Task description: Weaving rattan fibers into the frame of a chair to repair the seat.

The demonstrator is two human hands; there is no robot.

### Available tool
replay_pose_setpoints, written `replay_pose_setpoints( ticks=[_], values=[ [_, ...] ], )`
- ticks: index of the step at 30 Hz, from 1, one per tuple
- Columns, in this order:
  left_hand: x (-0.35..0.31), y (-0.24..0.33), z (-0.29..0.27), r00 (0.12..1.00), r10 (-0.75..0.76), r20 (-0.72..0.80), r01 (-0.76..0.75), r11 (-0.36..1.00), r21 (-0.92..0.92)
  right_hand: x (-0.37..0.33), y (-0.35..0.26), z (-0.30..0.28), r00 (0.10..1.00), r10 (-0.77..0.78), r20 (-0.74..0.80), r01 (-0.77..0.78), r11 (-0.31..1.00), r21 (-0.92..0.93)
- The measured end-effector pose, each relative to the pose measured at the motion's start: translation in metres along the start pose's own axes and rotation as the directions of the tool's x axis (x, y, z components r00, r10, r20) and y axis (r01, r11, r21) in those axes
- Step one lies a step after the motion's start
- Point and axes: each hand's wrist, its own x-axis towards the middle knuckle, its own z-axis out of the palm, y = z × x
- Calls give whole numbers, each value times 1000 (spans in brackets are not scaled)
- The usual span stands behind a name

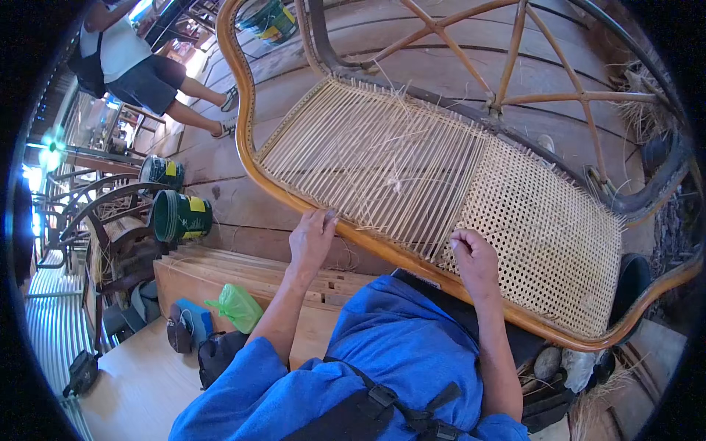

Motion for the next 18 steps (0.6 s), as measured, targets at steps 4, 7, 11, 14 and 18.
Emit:
replay_pose_setpoints(
  ticks=[4, 7, 11, 14, 18],
  values=[
    [4, 8, -22, 996, -7, 91, 13, 998, -64, -5, -6, 4, 999, 35, 21, -36, 996, 77],
    [-9, 23, -44, 938, -146, 314, 219, 952, -213, -15, -19, 8, 991, 75, 109, -90, 986, 142],
    [-26, 40, -48, 859, -209, 467, 441, 764, -471, -19, -32, 24, 945, 113, 308, -177, 966, 191],
    [-41, 53, -50, 836, -176, 520, 489, 671, -557, -22, -53, 36, 845, 235, 479, -339, 930, 140],
    [-74, 72, -48, 800, -19, 600, 416, 738, -531, -18, -65, 55, 732, 253, 633, -375, 925, 65]
  ],
)
